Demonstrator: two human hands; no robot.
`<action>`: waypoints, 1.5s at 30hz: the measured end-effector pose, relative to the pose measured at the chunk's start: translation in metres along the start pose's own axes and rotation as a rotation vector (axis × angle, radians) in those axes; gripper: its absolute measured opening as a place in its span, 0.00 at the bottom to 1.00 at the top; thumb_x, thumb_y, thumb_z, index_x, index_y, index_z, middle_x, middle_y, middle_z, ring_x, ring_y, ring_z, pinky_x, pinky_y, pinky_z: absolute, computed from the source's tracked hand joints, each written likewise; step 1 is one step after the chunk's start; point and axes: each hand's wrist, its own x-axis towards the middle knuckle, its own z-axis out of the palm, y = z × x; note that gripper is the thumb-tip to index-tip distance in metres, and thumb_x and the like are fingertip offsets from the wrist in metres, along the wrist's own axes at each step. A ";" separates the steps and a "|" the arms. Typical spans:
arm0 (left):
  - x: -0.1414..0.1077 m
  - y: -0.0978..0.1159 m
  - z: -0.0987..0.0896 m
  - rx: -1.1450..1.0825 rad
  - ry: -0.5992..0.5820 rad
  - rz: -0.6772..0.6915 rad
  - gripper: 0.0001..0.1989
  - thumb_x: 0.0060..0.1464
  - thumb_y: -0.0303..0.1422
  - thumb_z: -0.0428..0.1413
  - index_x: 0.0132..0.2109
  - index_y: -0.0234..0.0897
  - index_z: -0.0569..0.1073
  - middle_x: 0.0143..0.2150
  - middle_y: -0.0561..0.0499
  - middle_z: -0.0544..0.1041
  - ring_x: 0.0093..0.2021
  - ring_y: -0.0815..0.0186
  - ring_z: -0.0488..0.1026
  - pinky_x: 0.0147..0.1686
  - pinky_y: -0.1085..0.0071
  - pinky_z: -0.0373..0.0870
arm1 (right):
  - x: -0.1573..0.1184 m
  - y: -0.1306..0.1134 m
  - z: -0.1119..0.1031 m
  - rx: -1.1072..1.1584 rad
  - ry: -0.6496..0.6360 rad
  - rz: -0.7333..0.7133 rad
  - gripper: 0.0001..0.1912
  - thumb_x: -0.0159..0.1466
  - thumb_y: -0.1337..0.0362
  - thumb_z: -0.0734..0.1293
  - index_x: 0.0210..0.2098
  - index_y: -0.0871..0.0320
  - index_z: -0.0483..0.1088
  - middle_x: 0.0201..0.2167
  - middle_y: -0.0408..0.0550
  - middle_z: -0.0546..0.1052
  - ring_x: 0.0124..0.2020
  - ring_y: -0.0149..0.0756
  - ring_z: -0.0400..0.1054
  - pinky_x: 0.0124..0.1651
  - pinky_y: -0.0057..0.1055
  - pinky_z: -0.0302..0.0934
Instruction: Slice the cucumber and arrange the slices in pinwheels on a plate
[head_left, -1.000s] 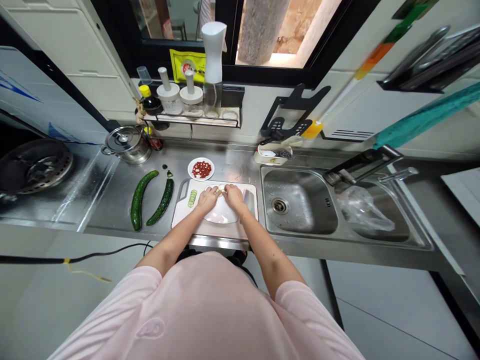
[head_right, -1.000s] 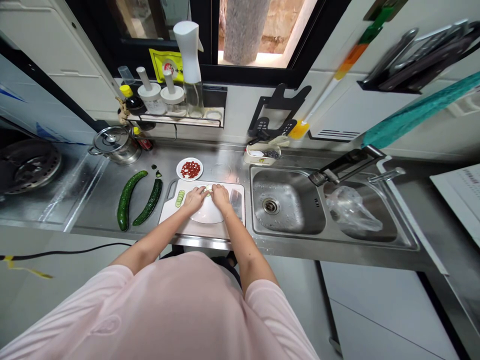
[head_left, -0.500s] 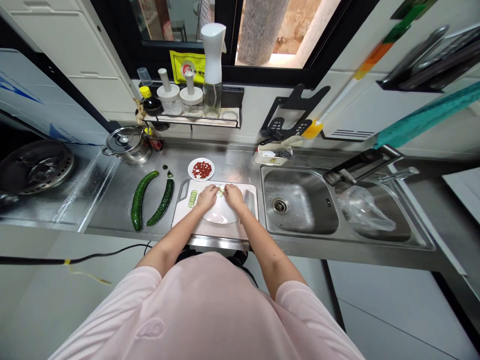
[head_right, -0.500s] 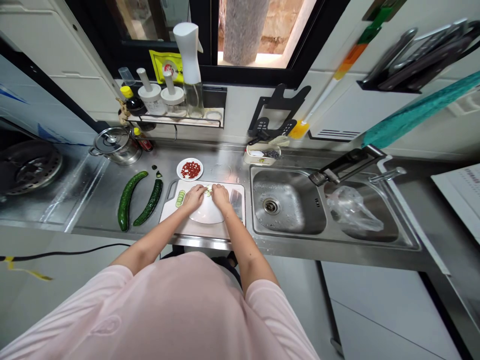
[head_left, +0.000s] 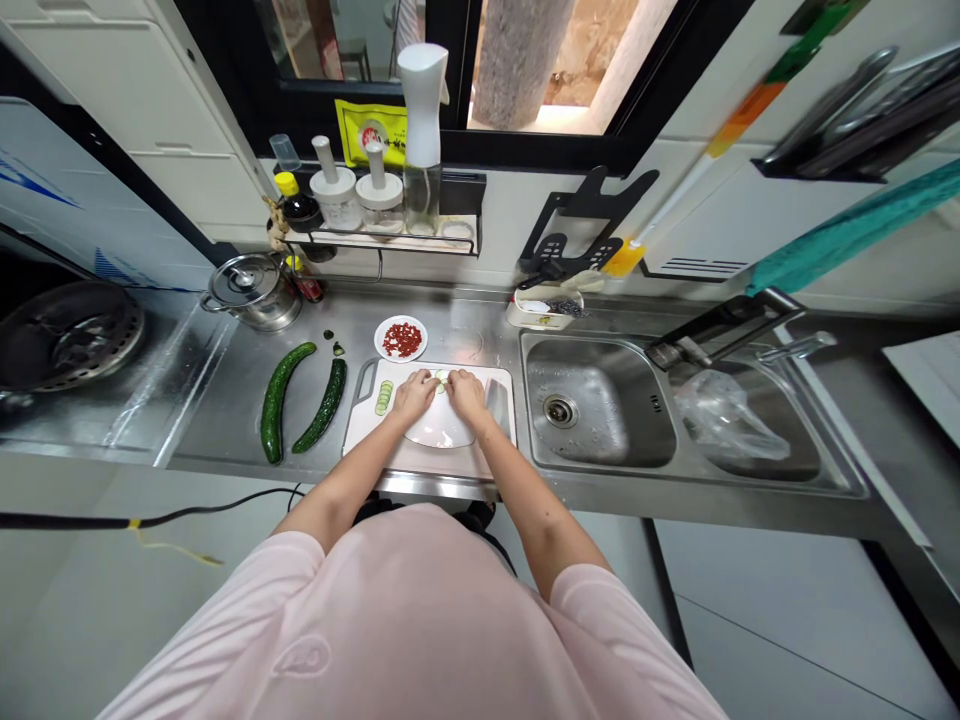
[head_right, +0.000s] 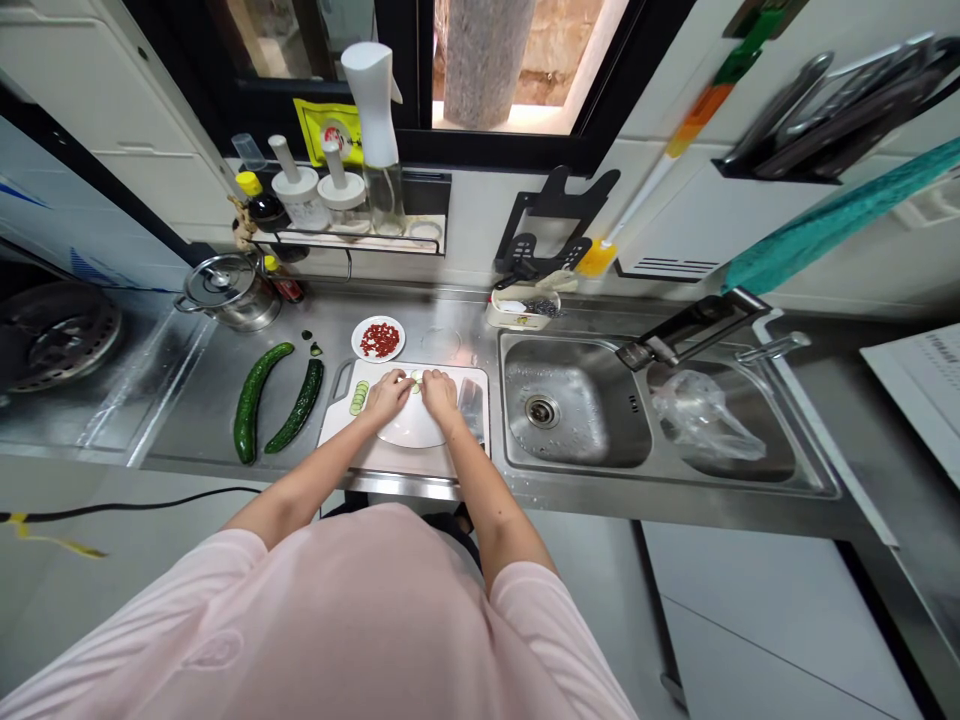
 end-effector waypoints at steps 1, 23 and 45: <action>-0.001 0.000 0.000 0.010 -0.008 0.017 0.15 0.60 0.32 0.46 0.51 0.46 0.71 0.51 0.47 0.67 0.49 0.62 0.63 0.43 0.69 0.64 | 0.000 0.001 0.000 -0.004 0.002 0.018 0.11 0.67 0.62 0.58 0.45 0.59 0.66 0.44 0.54 0.71 0.45 0.39 0.63 0.46 0.31 0.54; 0.000 -0.001 -0.003 0.038 -0.070 0.087 0.17 0.60 0.30 0.46 0.53 0.47 0.71 0.55 0.48 0.68 0.50 0.61 0.64 0.45 0.66 0.67 | 0.002 0.004 0.001 0.016 -0.003 0.062 0.12 0.68 0.61 0.56 0.45 0.58 0.66 0.45 0.54 0.71 0.46 0.40 0.63 0.47 0.32 0.53; -0.049 -0.014 -0.012 -0.328 0.420 -0.331 0.14 0.59 0.33 0.47 0.47 0.37 0.74 0.45 0.47 0.73 0.40 0.68 0.71 0.44 0.72 0.67 | -0.075 0.022 -0.002 0.584 0.347 0.215 0.17 0.65 0.57 0.52 0.40 0.59 0.67 0.32 0.49 0.73 0.33 0.35 0.65 0.38 0.28 0.59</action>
